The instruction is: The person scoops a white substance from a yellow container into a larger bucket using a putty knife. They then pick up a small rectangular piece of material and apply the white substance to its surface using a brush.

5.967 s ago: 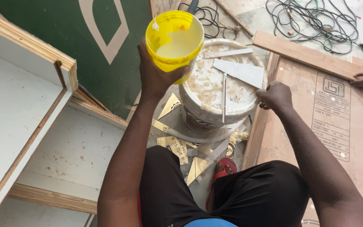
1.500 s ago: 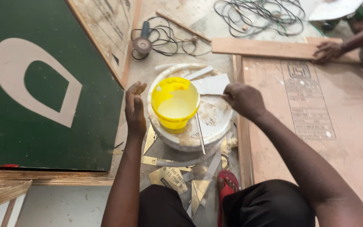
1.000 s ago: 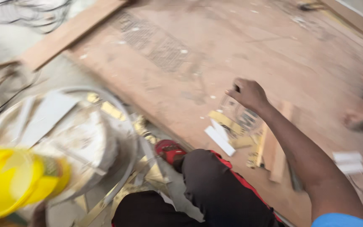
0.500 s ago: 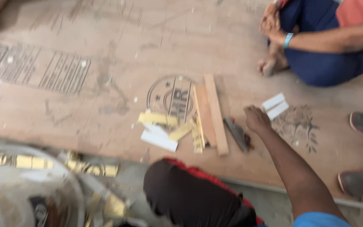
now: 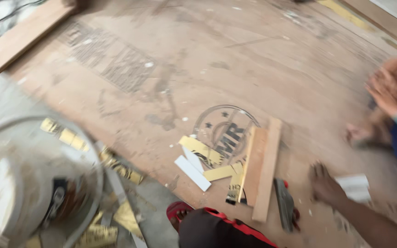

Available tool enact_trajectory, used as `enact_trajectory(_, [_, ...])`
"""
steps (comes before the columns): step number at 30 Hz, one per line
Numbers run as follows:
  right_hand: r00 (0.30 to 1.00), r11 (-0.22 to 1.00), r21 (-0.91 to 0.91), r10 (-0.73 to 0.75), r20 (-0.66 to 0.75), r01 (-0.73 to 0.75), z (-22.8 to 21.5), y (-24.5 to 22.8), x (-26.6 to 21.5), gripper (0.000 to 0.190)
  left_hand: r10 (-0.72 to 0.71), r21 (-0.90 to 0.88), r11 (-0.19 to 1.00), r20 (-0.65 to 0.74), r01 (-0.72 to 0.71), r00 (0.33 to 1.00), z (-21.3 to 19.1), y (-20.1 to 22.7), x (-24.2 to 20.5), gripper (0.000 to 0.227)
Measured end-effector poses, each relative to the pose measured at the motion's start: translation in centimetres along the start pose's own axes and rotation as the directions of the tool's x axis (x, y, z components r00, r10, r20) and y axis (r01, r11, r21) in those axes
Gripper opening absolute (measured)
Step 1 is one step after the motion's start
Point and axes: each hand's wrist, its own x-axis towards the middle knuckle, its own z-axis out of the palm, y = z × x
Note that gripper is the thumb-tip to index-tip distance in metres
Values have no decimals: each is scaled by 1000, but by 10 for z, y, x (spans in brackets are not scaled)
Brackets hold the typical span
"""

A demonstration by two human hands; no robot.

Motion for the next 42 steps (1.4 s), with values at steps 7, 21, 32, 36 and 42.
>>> enact_trajectory(7, [999, 999, -39, 5, 35, -3, -2, 7, 22, 144, -92, 149, 981, -217, 126, 972, -67, 41, -94, 93])
enact_trajectory(21, [764, 842, -69, -518, -386, 536, -64, -69, 36, 96, 142, 204, 975, -283, -85, 948, -158, 197, -291, 109])
enact_trajectory(32, [144, 558, -249, -567, -811, 792, -400, -259, -6, 40, 131, 361, 932, -394, 22, 910, -179, 296, -365, 115])
enact_trajectory(36, [177, 485, -315, -727, -664, 816, -266, -302, 28, 43, 49, 255, 964, -459, 78, 887, -176, 285, -381, 119])
enact_trajectory(42, [457, 634, -171, -694, -557, 755, -169, -347, 57, 77, -61, 281, 920, -585, 273, 809, -173, 270, -415, 113])
